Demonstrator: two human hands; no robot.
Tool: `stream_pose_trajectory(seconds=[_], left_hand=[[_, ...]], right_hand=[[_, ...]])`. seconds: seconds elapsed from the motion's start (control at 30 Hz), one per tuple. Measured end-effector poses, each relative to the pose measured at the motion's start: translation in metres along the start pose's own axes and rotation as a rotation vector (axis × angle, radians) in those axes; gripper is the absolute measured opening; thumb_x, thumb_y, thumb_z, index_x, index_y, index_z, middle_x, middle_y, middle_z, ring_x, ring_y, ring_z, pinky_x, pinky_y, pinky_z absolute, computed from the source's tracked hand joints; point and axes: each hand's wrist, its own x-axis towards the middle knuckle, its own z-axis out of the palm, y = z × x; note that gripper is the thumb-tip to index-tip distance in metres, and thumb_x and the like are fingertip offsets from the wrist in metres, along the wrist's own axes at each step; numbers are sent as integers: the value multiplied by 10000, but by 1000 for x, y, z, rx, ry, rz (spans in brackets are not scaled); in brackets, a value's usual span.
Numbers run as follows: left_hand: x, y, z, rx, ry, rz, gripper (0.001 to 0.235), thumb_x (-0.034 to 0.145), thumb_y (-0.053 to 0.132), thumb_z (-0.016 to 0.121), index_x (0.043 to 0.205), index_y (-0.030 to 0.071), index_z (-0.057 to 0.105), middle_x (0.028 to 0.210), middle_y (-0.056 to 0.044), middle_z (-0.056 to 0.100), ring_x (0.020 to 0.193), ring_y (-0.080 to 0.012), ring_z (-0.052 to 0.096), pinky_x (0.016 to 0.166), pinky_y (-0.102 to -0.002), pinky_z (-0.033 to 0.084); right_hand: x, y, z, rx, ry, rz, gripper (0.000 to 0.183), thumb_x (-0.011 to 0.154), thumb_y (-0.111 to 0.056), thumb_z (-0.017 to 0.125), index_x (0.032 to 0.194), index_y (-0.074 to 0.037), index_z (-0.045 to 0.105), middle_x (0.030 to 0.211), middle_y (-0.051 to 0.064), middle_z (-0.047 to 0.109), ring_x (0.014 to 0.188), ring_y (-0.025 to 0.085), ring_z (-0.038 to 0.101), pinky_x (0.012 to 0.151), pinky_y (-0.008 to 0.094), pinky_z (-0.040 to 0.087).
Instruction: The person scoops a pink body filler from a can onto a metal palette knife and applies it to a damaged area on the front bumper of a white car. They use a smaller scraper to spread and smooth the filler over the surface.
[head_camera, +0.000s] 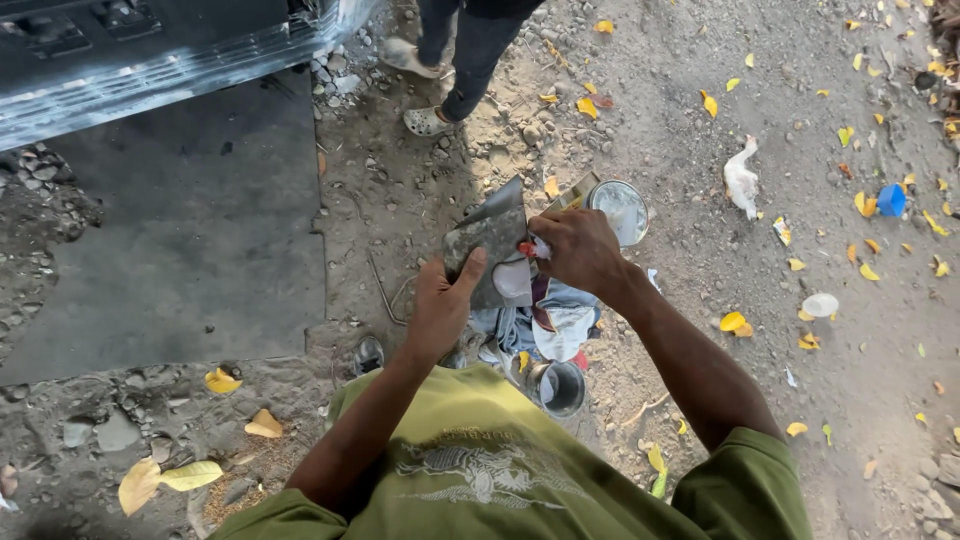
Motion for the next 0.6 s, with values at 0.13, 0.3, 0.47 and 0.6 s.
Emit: stream_pose_trajectory(seconds=[0.13,0.3,0.47,0.6], left_hand=[[-1,1,-4,-4,-7,29,346,1046,362,621,982,30,691,712,99,523,647,-27,411,545,-267,352],[3,-2,-11,31,-26,65,344,1057,362,620,1013,28,686,726,69,528,655,-46,430,567,-274,372],[4,22,-13,111,-33,89,317,1041,336,621,1057,26,686,681,33,559,600,-63,457,537,-287,377],[2,36,-8,148,-60,143,301,1029,299,602,1159,32,652,684,26,588,574,-61,479,524,-286,406]], right_hand=[[2,-1,0,-8,-11,8,263,659,-128,817,876,-89,674,797,61,702,741,312,697,592,467,556],[10,-7,-6,-51,-64,16,353,614,-112,793,955,-84,702,818,79,716,784,332,712,628,481,563],[17,-13,-14,-68,-138,56,390,620,-136,784,1002,-94,718,774,110,711,713,354,703,597,489,558],[16,-4,-6,-221,-367,210,168,836,-177,738,986,-110,701,703,139,698,665,353,701,581,496,547]])
